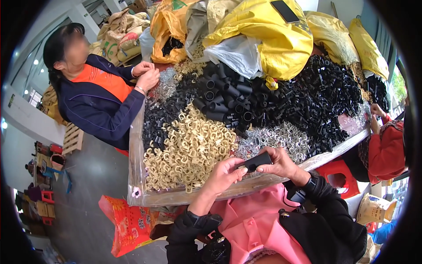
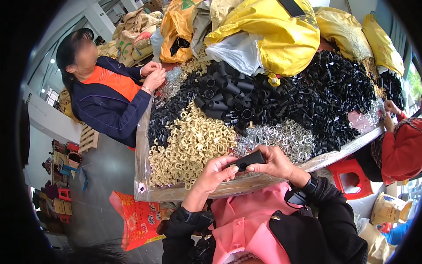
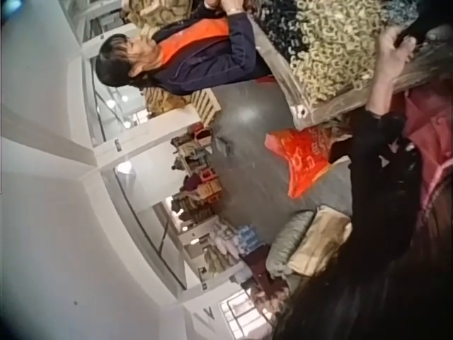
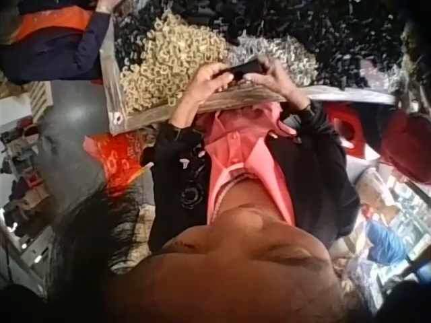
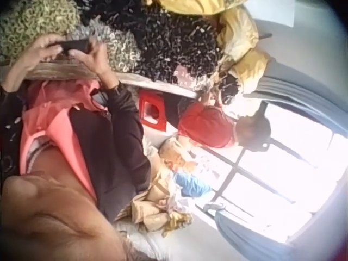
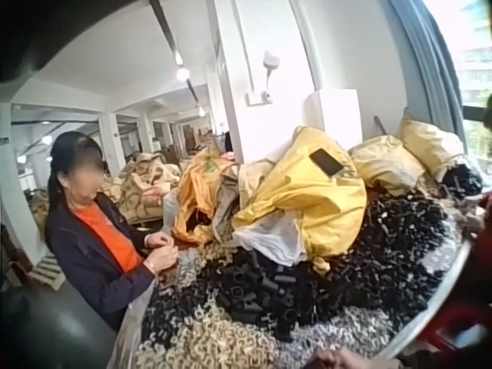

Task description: The person assembles small components by hand, picking up a black plastic housing and inserting a small metal clip and a beige plastic part into it. They repeat this process for several units, placing the finished pieces onto the table.

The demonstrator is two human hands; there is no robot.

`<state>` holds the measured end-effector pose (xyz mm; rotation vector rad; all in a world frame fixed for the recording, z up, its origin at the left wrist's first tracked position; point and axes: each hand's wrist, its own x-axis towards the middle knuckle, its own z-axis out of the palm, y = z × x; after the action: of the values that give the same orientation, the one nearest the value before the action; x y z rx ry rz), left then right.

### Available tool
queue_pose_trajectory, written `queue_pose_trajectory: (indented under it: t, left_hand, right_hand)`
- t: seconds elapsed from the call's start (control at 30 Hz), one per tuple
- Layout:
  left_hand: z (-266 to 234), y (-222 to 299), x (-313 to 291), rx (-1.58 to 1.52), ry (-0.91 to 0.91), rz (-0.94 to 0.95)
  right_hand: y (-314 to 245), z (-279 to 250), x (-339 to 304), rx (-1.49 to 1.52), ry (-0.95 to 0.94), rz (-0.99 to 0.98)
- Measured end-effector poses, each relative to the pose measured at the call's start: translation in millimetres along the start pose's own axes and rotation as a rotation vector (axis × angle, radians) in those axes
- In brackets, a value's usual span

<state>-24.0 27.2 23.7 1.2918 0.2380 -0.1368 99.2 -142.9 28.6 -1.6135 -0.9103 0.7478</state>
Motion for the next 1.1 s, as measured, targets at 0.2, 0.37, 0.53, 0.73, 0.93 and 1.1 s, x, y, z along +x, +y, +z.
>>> queue_pose_trajectory:
  t: [0.2,0.37,0.53,0.73,0.93,1.1]
  left_hand:
    - [-3,0,1,-0.106,-0.031,-0.032]
    - [-7,-5,1,-0.13,0.027,-0.027]
    - [1,-11,7,-0.147,0.019,0.03]
    - [6,-11,11,-0.119,0.112,0.0]
    - [13,-10,20,-0.12,0.166,-0.076]
    - [13,-22,19,-0.019,0.182,-0.05]
  right_hand:
    - [4,-1,-2,0.206,-0.007,0.079]
    - [1,-14,-5,0.397,0.045,0.225]
    - [0,1,-6,0.269,0.036,0.115]
    - [14,3,-10,0.014,0.104,0.061]
    - [18,11,-8,0.223,0.145,0.176]
    - [26,12,-8,0.31,0.101,0.244]
